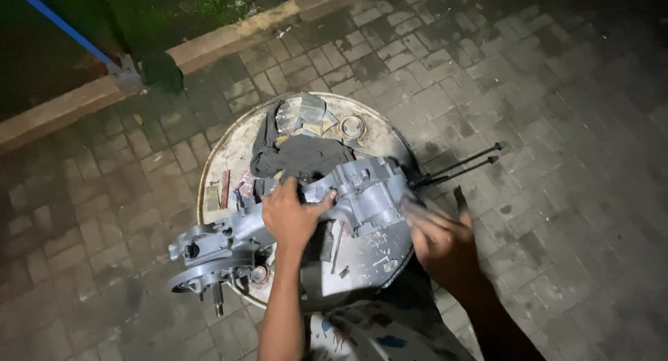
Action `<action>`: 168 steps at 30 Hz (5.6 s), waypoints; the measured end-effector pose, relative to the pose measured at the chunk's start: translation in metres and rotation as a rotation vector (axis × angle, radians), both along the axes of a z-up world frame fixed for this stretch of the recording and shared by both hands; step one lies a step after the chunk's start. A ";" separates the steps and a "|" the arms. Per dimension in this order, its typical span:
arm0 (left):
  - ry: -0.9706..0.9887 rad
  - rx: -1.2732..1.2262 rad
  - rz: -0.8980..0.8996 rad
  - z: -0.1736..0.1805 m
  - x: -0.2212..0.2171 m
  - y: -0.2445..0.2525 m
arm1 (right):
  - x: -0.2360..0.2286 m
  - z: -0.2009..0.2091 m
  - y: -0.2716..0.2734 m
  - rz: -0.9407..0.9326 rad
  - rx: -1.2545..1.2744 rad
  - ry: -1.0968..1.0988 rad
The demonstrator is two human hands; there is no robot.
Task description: Sanding and smoothing the surface of a metal engine casing by hand using sandpaper.
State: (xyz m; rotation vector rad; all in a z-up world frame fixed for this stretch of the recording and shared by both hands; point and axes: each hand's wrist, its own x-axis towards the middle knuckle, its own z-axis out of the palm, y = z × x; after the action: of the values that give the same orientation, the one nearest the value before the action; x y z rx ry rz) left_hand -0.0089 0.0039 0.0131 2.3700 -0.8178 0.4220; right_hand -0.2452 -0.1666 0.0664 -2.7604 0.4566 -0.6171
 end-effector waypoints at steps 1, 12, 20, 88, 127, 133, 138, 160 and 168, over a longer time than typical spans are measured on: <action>0.016 -0.045 0.027 0.002 0.000 0.000 | 0.000 -0.047 -0.008 -0.050 0.010 -0.161; -0.007 -0.080 0.035 0.003 0.000 0.001 | 0.041 -0.067 0.014 -0.046 -0.339 -0.047; -0.019 -0.077 0.038 -0.004 -0.003 0.003 | 0.047 0.002 0.024 0.020 -0.311 -0.256; 0.079 -0.154 -0.064 0.044 -0.032 0.002 | 0.125 0.047 -0.038 0.057 0.301 -0.131; 0.487 0.158 -0.415 0.093 -0.131 -0.006 | 0.132 0.021 -0.050 0.105 0.445 0.075; 0.451 0.117 -0.363 0.088 -0.127 -0.013 | 0.130 0.023 -0.049 0.097 0.461 0.115; 0.592 0.163 -0.393 0.094 -0.132 -0.010 | 0.130 0.027 -0.047 0.101 0.500 0.112; 0.533 0.127 -0.265 0.087 -0.140 -0.023 | 0.138 0.025 -0.052 0.149 0.401 0.069; 0.609 0.089 -0.231 0.099 -0.153 -0.025 | 0.137 0.002 -0.064 0.184 0.519 0.086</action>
State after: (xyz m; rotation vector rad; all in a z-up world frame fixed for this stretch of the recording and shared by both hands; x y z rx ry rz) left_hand -0.1622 -0.0215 0.1121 2.2496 -0.8039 -0.4229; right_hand -0.1078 -0.2305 0.0684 -2.3019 0.3193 -0.2841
